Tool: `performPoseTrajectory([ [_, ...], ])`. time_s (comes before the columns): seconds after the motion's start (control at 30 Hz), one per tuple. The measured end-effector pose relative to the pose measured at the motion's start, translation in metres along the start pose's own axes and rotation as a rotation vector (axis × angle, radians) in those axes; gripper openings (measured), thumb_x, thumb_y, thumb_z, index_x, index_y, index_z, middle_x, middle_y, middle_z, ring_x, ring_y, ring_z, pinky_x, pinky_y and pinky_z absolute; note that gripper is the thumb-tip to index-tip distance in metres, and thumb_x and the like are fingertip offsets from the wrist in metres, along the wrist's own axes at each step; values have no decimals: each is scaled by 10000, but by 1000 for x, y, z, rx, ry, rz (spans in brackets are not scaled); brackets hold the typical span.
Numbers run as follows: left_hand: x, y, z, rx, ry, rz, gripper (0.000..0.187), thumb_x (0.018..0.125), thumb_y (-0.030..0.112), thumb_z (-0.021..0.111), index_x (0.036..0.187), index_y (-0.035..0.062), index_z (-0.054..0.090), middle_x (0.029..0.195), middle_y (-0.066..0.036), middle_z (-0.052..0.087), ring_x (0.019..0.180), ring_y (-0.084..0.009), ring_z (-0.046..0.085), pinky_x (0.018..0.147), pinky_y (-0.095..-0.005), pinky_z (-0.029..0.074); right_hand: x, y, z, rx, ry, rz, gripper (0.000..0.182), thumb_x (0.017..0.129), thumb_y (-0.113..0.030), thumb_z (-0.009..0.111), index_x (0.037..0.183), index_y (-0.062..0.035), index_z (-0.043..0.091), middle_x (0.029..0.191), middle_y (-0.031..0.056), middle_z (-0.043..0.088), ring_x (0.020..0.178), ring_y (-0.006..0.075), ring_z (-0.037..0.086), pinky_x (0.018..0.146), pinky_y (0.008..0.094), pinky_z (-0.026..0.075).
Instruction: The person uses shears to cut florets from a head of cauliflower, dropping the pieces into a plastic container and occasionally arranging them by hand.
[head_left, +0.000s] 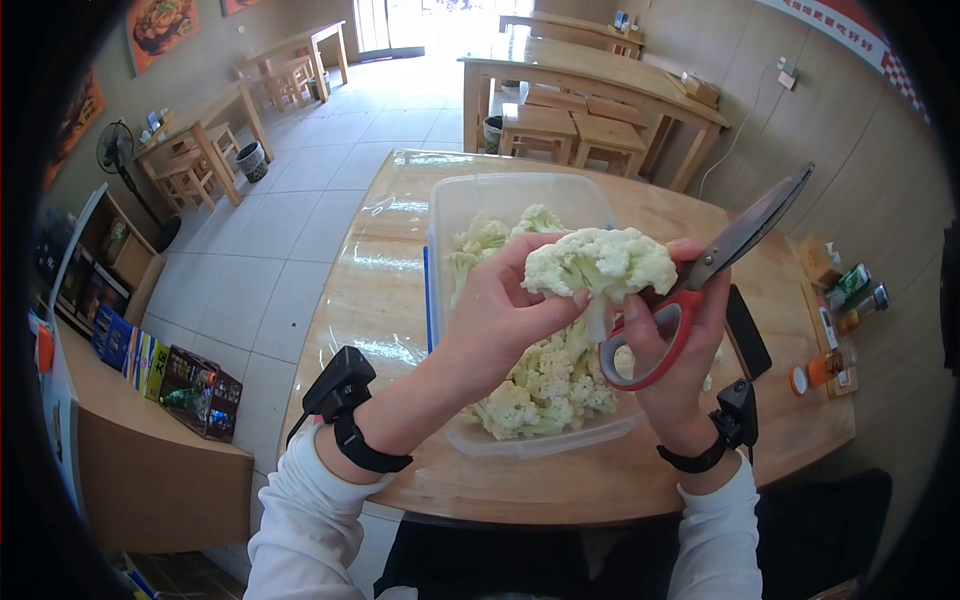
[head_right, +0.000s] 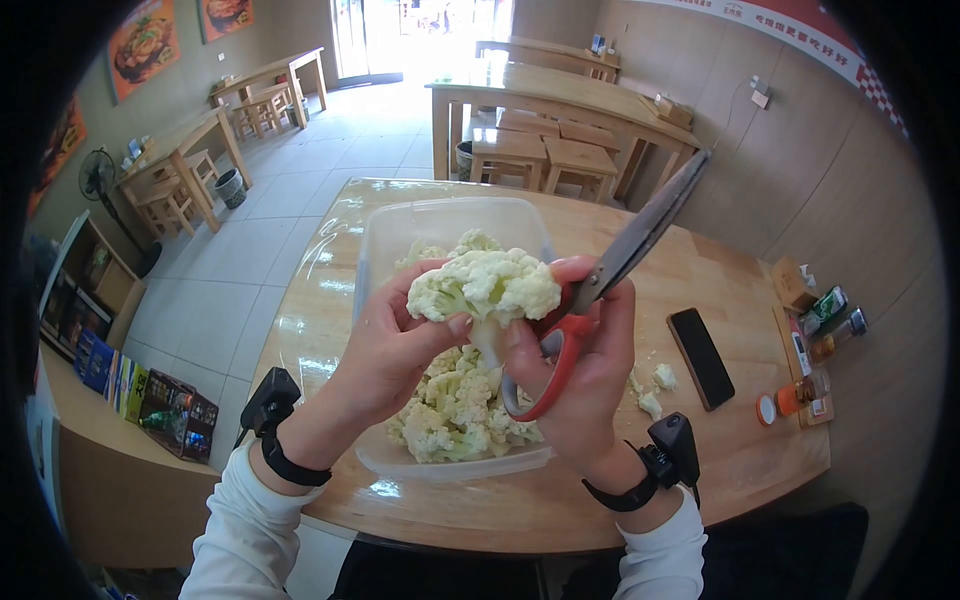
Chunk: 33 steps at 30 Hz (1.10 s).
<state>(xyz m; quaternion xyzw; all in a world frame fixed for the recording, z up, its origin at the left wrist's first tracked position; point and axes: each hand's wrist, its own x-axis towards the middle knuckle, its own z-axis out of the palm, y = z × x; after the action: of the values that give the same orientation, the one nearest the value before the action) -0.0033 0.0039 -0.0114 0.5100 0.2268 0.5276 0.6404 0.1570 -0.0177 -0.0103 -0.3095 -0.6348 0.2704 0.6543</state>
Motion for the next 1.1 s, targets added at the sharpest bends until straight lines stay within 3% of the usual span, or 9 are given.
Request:
performPoseTrajectory([
  [0.1,1,-1,-6,-69,8,-51,467,821,81,627,1239,-9,438,1088,-70,566,975,-115,560,824,-265,479,1,-5,0,113,46,88,460,772,61,593,1156,-68,375,1047,63,481,849,117,561,733,248,483],
  [0.17,4,-1,-10,-118,33,-28,490,841,30,562,1298,26,386,1228,-85,505,1088,-158,527,920,-308,455,6,-7,-5,141,74,122,428,791,50,567,1155,-78,382,986,54,502,783,118,568,682,248,498],
  [0.27,4,6,-5,-165,40,28,499,847,51,564,1309,34,375,1243,-75,495,1109,-152,515,933,-310,450,14,-10,-7,173,186,107,404,805,35,560,1150,-79,383,944,46,517,756,106,561,668,251,501],
  [0.33,5,9,-6,-166,53,90,489,850,60,566,1301,32,379,1240,-79,496,1105,-150,520,937,-308,449,17,-10,-12,165,155,124,404,811,22,577,1167,-72,411,929,34,514,732,73,536,667,216,468],
  [0.43,5,20,-10,-188,86,161,475,853,56,578,1283,24,379,1199,-87,515,1078,-149,531,933,-309,451,23,-8,-22,9,-81,414,436,791,-30,639,1198,-55,485,907,-2,488,752,42,468,688,171,390],
  [0.53,4,34,-17,-250,86,186,454,856,47,584,1259,17,378,1162,-94,534,1059,-156,541,929,-320,453,27,-13,-30,-219,-273,350,466,756,-51,669,1189,-46,497,922,-12,481,790,56,446,735,194,395],
  [0.57,3,39,-19,-291,58,194,437,860,51,581,1246,16,380,1164,-97,535,1062,-162,543,934,-328,453,27,-18,-30,-197,-321,313,503,721,-60,692,1187,-46,502,924,-19,469,813,69,430,782,206,386],
  [0.7,2,47,-23,-303,16,250,446,860,72,593,1253,21,389,1170,-89,538,1065,-164,544,933,-329,453,24,-26,-34,-242,-508,270,532,684,-60,730,1171,-40,515,886,13,453,786,89,452,767,211,398],
  [1.1,2,42,-24,-326,-49,249,408,875,125,592,1238,36,429,1176,-64,539,1080,-153,527,931,-318,441,20,-33,-27,-314,-502,233,525,670,-32,739,1155,-32,540,870,23,458,734,97,454,700,224,417],
])
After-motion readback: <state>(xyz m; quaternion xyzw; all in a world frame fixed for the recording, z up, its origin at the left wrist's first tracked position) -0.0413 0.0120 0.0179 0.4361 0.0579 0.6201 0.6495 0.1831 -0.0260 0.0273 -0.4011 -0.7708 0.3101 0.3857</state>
